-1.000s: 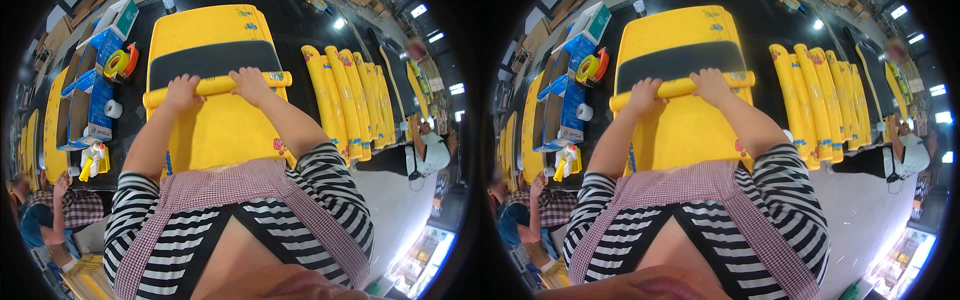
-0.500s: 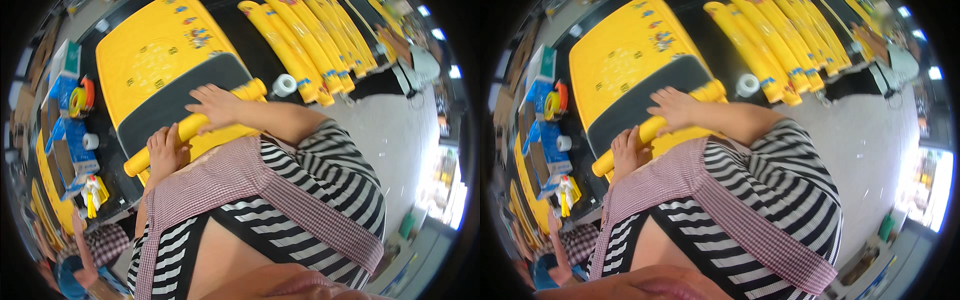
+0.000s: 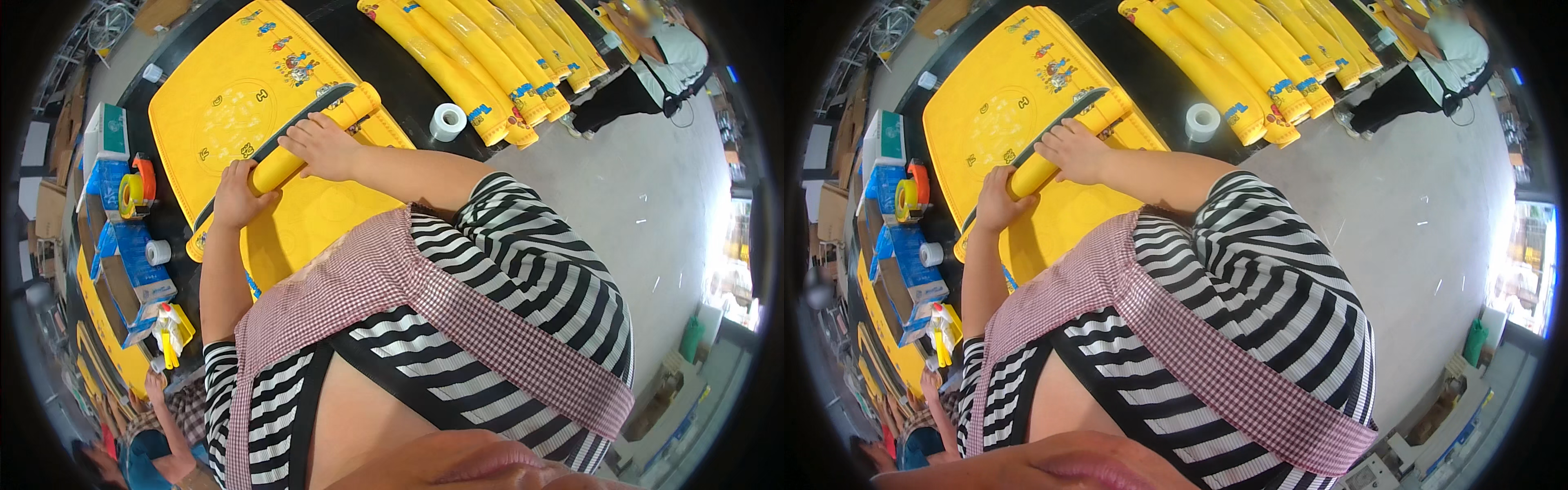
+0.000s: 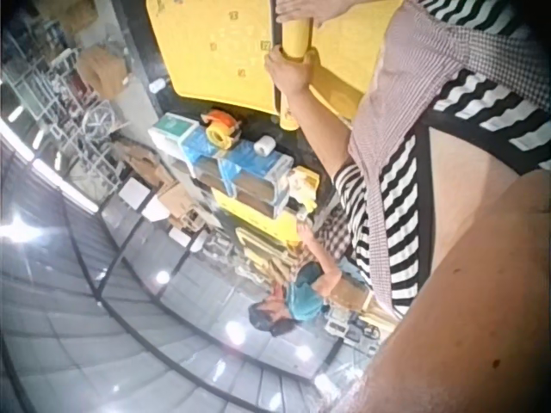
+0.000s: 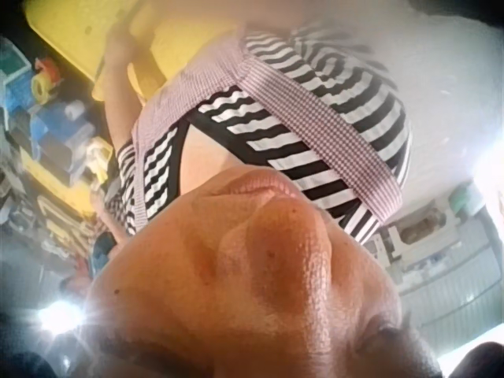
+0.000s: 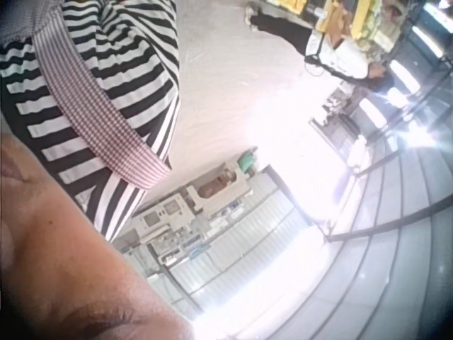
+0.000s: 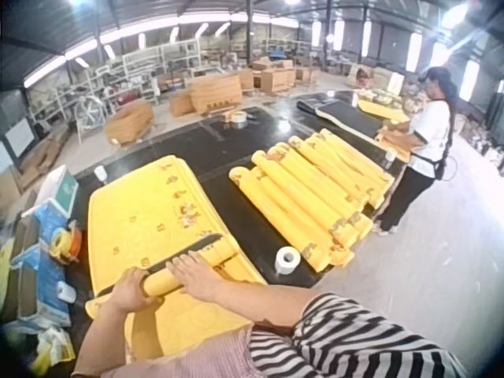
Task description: The person repeatedly rolls a yellow mat with a black backing on a table, secures it with tape, and stacks it with other rolled mats. They handle the mat and tape by hand throughout the process.
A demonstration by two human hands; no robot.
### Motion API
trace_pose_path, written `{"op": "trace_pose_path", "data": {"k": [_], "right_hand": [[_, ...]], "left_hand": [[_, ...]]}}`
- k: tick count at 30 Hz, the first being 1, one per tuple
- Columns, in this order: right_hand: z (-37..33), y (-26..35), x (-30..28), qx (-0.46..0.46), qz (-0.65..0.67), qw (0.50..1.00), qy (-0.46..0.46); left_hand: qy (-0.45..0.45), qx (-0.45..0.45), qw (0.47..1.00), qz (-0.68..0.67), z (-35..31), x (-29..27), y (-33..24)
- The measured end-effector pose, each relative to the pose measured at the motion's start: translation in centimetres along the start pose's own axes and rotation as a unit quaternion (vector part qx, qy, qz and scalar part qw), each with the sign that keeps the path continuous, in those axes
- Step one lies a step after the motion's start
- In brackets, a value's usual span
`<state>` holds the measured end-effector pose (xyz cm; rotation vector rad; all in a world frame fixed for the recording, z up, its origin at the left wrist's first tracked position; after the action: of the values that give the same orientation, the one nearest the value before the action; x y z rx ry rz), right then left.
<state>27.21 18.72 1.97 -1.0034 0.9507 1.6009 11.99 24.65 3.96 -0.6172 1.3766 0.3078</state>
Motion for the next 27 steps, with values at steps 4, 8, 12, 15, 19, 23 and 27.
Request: {"op": "trace_pose_path", "data": {"k": [4,8,12,15,19,23,27], "right_hand": [[2.2,-0.6,0.3,0.023,-0.006,0.995,0.1],[2.1,-0.1,0.7,-0.02,-0.023,0.997,0.07],[-0.4,0.8,0.1,-0.06,0.012,0.997,0.053],[-5.7,2.0,-2.1,-0.084,0.04,0.993,0.071],[-8.8,3.0,-3.2,-0.083,0.011,0.996,0.007],[-9.0,3.0,-2.8,-0.064,0.026,0.994,0.084],[-9.5,2.9,-3.3,-0.054,0.067,0.991,0.105]], "left_hand": [[-0.031,0.013,0.997,0.065,0.1,0.5,-0.4],[-0.027,-0.027,0.999,0.032,-0.3,0.6,-0.2],[-0.027,-0.017,0.999,0.03,-2.7,0.9,-2.4],[-0.029,-0.022,0.999,0.012,-6.0,1.6,-6.8],[-0.023,-0.051,0.998,0.024,-7.9,1.7,-9.8],[-0.101,-0.018,0.993,0.064,-8.6,1.4,-10.4],[-0.084,-0.037,0.994,0.057,-9.0,2.3,-10.5]]}}
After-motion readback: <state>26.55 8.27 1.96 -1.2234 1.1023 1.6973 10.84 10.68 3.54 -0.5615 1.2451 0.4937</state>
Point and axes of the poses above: each hand's wrist, its own z-axis towards the middle knuckle, its own x-axis out of the palm, y = z × x, the point moved 9 cm from there along z, towards the middle knuckle, and after that the axes turned 14 degrees about x, right-handed, at the moved point
